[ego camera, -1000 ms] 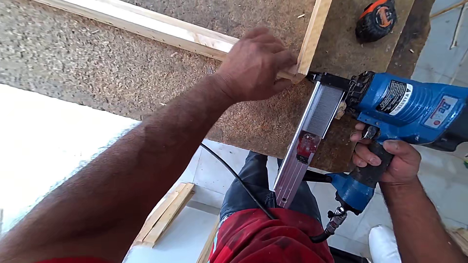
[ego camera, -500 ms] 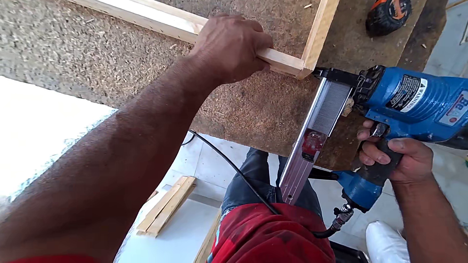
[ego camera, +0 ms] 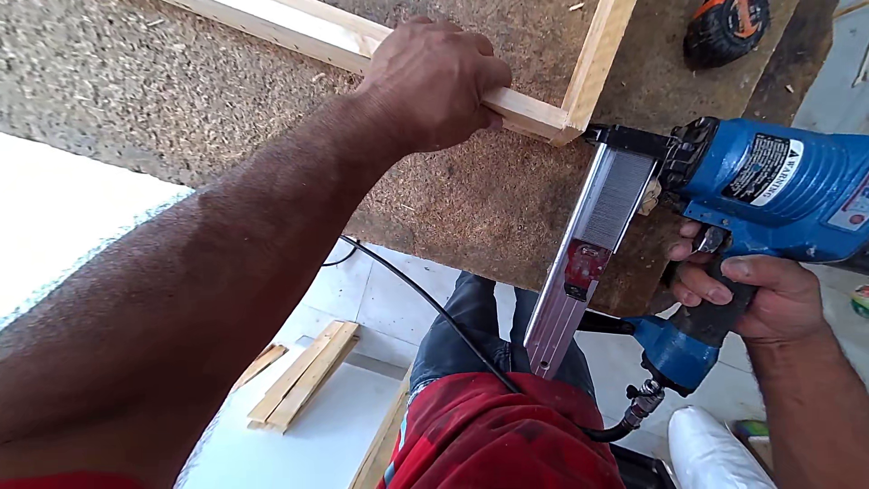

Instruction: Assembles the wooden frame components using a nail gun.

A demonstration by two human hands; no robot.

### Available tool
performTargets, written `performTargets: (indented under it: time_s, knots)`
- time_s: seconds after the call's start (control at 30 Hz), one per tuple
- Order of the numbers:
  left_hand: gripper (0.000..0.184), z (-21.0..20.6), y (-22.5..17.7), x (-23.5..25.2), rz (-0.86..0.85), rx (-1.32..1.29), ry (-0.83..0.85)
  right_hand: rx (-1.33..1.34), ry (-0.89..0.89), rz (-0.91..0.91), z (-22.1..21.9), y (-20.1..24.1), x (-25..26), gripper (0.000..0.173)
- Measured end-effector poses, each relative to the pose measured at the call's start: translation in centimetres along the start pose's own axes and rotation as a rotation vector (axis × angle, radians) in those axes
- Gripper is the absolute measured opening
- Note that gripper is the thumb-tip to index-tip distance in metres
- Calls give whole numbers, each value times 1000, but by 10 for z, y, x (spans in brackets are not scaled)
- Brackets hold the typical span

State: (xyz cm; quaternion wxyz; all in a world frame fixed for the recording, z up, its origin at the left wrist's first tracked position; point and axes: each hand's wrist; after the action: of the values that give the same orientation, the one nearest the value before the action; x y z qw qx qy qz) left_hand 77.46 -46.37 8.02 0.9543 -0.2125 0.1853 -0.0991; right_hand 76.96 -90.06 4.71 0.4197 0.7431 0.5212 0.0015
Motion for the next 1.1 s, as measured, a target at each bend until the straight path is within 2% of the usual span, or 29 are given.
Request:
performTargets:
  time_s: [0.13,0.23,0.33,0.5,0.6,0.67,0.77,0.87,1.0,1.03,1.1]
  knots:
    - [27,0,4,3,-21,2,-10,1,-20,-41,-4,5,1,31]
    - [27,2,2,1,-25,-11,-4,-66,-21,-6,-3,9,0,37]
    - [28,2,-2,-4,-28,-19,39,-57,-53,78,-2,-6,-6,40]
    - [44,-7,-13,-2,-130,-79,-74,104,-36,140,13,-30,-13,41]
    - [38,-25,-36,5,-241,-141,-178,98,-30,130,10,-35,-14,41]
    - [32,-32,-37,9,-328,-136,-234,92,-15,134,8,-36,-11,41]
    - [32,-29,-29,4,-366,-127,-222,105,6,137,4,-35,-9,41]
    - [40,-7,-9,-6,-281,-193,-176,96,29,148,0,-30,-7,41]
    - [76,27,52,-30,14,-77,-102,103,43,162,-2,-26,-2,41]
    - [79,30,71,-36,89,-29,-82,101,41,161,-2,-26,-1,41]
    - [71,31,97,-44,228,46,-60,105,41,154,0,-26,-1,41]
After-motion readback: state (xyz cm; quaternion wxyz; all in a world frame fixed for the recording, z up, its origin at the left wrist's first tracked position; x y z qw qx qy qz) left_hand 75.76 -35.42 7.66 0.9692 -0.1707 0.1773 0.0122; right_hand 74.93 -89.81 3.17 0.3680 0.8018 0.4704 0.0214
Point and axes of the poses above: each hand's wrist, its own x-axis towards the middle knuckle, its own z-axis out of the back of the hand, y = z × x, and after that the axes turned 14 degrees about -x, right-handed
